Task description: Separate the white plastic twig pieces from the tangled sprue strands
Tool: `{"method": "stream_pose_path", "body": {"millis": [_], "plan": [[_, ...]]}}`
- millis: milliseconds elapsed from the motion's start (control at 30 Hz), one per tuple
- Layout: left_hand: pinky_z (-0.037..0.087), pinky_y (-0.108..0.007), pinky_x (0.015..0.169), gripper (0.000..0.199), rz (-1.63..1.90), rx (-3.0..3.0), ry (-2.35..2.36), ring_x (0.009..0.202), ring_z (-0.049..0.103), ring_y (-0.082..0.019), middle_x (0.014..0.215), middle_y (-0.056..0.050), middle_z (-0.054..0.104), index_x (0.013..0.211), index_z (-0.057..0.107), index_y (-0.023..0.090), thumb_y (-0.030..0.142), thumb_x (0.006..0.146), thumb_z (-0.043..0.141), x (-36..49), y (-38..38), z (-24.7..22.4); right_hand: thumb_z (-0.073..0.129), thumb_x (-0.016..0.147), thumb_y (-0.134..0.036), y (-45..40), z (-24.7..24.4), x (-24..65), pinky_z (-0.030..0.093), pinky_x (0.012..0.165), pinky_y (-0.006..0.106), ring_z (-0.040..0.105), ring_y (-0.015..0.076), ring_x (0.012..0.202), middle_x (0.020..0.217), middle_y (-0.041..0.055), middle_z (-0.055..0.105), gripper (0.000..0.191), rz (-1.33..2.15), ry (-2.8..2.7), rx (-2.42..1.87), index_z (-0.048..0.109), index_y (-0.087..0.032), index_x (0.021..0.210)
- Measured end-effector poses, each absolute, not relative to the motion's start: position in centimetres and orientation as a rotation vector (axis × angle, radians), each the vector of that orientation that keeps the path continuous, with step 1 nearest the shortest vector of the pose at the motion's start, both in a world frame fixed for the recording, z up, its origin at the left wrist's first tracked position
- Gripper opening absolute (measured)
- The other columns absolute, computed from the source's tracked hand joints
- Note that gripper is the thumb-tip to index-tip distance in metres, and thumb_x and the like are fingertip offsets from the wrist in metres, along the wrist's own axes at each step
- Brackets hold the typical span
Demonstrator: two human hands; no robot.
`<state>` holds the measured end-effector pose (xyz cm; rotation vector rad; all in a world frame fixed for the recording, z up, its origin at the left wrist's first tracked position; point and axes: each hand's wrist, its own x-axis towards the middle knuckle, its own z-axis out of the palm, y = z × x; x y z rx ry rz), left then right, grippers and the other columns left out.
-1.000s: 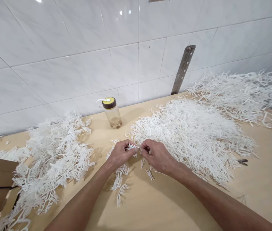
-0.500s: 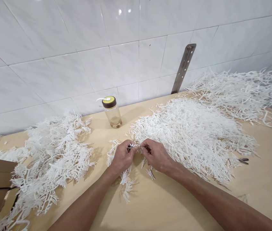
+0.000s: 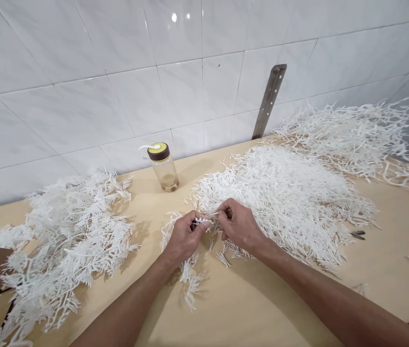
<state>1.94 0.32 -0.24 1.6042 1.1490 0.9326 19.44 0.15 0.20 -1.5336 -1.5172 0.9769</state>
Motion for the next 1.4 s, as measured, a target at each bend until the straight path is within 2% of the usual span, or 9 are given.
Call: {"method": "stream_pose_path", "body": {"millis": [167, 267, 333, 467, 600, 733, 967, 1167, 1400], "plan": [[0.039, -0.025, 0.064, 0.019, 0.921, 1.666, 1.193, 0.068, 0.05, -0.013, 0.077, 0.0, 0.061, 0.084, 0.063, 0.017, 0.036, 0.081, 0.065, 1.9, 0.6, -0.2, 0.054, 0.088, -0.034, 0.3, 0.4, 20.3, 0.047, 0.039, 0.024, 0.056, 0.0114, 0.04, 0.064, -0.002, 0.059, 0.014, 0.879, -1.523, -1.5, 0.056, -0.02, 0.09], [0.04, -0.025, 0.065, 0.019, 0.905, 1.663, 1.186, 0.069, 0.051, -0.013, 0.078, 0.0, 0.061, 0.087, 0.062, 0.017, 0.036, 0.082, 0.065, 1.8, 0.7, -0.3, 0.055, 0.088, -0.033, 0.3, 0.7, 20.5, 0.049, 0.045, 0.024, 0.06, 0.0135, 0.054, 0.077, 0.0039, 0.064, 0.016, 0.737, -1.629, -1.447, 0.063, -0.019, 0.089], [0.04, -0.025, 0.065, 0.021, 0.889, 1.648, 1.17, 0.07, 0.052, -0.013, 0.078, 0.0, 0.062, 0.087, 0.063, 0.017, 0.037, 0.082, 0.066, 1.7, 0.8, -0.3, 0.055, 0.089, -0.032, 0.2, 1.0, 20.5, 0.05, 0.049, 0.025, 0.063, 0.0144, 0.061, 0.084, 0.0053, 0.067, 0.018, 0.776, -1.722, -1.375, 0.067, -0.02, 0.088], [0.04, -0.026, 0.066, 0.026, 0.891, 1.599, 1.145, 0.073, 0.054, -0.014, 0.081, -0.002, 0.064, 0.087, 0.063, 0.017, 0.042, 0.081, 0.068, 1.7, 0.8, -0.2, 0.054, 0.09, -0.033, 0.0, 1.3, 20.3, 0.051, 0.052, 0.025, 0.061, 0.0101, 0.052, 0.09, 0.0038, 0.069, 0.021, 0.942, -1.833, -1.31, 0.07, -0.02, 0.086], [0.041, -0.025, 0.064, 0.031, 0.895, 1.488, 1.119, 0.068, 0.055, -0.013, 0.075, 0.0, 0.063, 0.085, 0.062, 0.017, 0.044, 0.075, 0.074, 1.7, 0.9, -0.1, 0.054, 0.09, -0.034, -0.1, 0.9, 20.4, 0.051, 0.05, 0.026, 0.055, 0.0067, 0.04, 0.088, 0.0029, 0.07, 0.022, 1.043, -1.782, -1.335, 0.069, -0.019, 0.087], [0.041, -0.025, 0.063, 0.033, 0.903, 1.414, 1.082, 0.066, 0.055, -0.012, 0.074, 0.0, 0.064, 0.084, 0.062, 0.017, 0.043, 0.072, 0.078, 1.6, 1.3, -0.4, 0.054, 0.089, -0.033, -0.1, 0.8, 20.5, 0.047, 0.043, 0.023, 0.058, 0.0083, 0.042, 0.084, 0.0028, 0.069, 0.021, 1.162, -1.746, -1.322, 0.067, -0.018, 0.088], [0.043, -0.026, 0.064, 0.04, 0.856, 1.325, 1.047, 0.067, 0.057, -0.013, 0.076, -0.002, 0.065, 0.082, 0.063, 0.016, 0.045, 0.065, 0.083, 1.2, 1.7, -0.2, 0.052, 0.091, -0.035, -0.1, 0.8, 20.6, 0.046, 0.042, 0.021, 0.058, 0.0089, 0.042, 0.07, -0.0013, 0.062, 0.021, 1.271, -1.725, -1.26, 0.063, -0.018, 0.086], [0.038, -0.023, 0.058, 0.039, 0.823, 1.299, 0.989, 0.062, 0.05, -0.011, 0.071, -0.001, 0.06, 0.086, 0.064, 0.015, 0.047, 0.069, 0.08, 0.7, 1.8, 0.0, 0.053, 0.091, -0.044, -0.1, 0.6, 20.3, 0.046, 0.041, 0.02, 0.057, 0.0084, 0.043, 0.068, -0.003, 0.056, 0.027, 1.347, -1.679, -1.209, 0.057, -0.018, 0.086], [0.039, -0.025, 0.063, 0.036, 0.852, 1.316, 0.986, 0.065, 0.05, -0.011, 0.072, 0.0, 0.059, 0.084, 0.065, 0.015, 0.046, 0.071, 0.078, 0.7, 1.9, -0.3, 0.055, 0.089, -0.037, -0.1, 0.5, 20.0, 0.046, 0.041, 0.02, 0.056, 0.0078, 0.042, 0.065, -0.0052, 0.053, 0.02, 1.456, -1.639, -1.164, 0.056, -0.018, 0.087]]}}
